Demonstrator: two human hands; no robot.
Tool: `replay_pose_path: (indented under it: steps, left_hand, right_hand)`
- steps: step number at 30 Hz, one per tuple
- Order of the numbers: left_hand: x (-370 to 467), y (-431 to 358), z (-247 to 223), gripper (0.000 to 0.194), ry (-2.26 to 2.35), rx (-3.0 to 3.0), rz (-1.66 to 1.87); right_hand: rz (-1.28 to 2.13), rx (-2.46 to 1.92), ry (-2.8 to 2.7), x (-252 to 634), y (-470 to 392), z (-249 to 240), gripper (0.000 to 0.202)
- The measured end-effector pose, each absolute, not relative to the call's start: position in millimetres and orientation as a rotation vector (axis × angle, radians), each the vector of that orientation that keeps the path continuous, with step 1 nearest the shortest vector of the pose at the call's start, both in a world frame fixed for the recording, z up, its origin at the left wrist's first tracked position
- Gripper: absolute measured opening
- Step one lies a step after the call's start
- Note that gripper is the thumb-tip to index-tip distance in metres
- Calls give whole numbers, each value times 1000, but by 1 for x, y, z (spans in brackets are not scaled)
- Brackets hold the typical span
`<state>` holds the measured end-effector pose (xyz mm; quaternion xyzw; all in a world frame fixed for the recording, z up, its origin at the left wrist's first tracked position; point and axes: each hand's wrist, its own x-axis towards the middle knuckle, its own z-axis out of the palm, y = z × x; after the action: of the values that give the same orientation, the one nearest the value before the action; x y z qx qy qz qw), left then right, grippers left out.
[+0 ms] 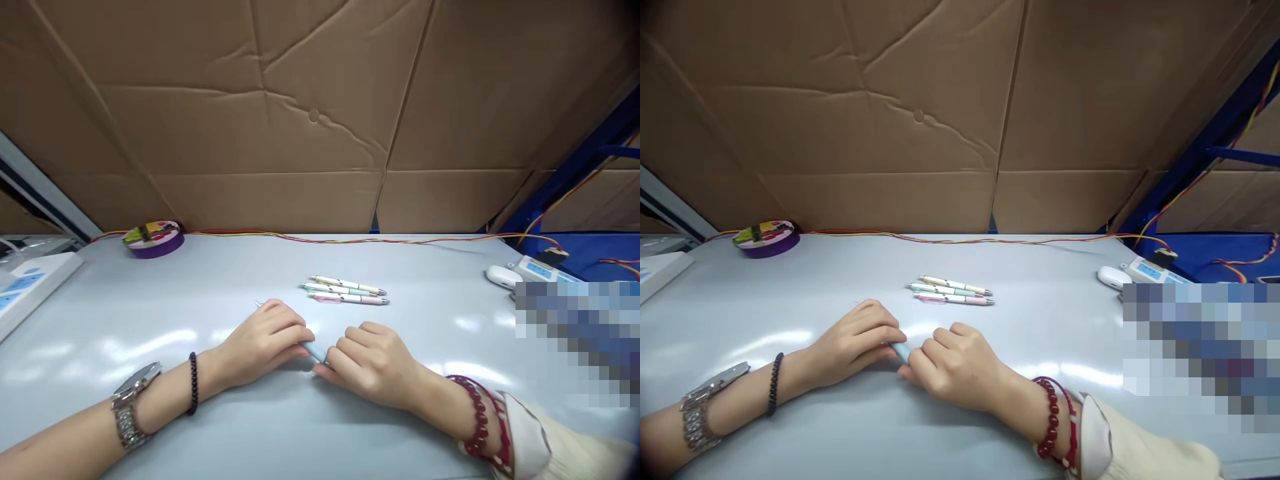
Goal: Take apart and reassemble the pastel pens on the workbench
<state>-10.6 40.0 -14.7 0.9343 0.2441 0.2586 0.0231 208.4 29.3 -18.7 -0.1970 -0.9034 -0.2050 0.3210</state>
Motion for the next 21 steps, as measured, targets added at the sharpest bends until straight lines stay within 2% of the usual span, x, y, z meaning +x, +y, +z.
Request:
replay_pose_path:
  steps: [3, 10, 18, 21]
  left_hand:
    - [-10, 40, -17, 14, 691, 2924, 791]
    - [-10, 36, -15, 22, 636, 3007, 681]
    - [-11, 35, -17, 9, 621, 3038, 960]
    - [-12, 34, -18, 9, 677, 3056, 951]
  right_hand:
    - [-538, -521, -2392, 208, 29, -20, 37]
    - [-510, -524, -2374, 207, 29, -18, 44]
    - [-482, -530, -2391, 208, 31, -20, 46]
    - [-464, -541, -2399, 208, 31, -20, 46]
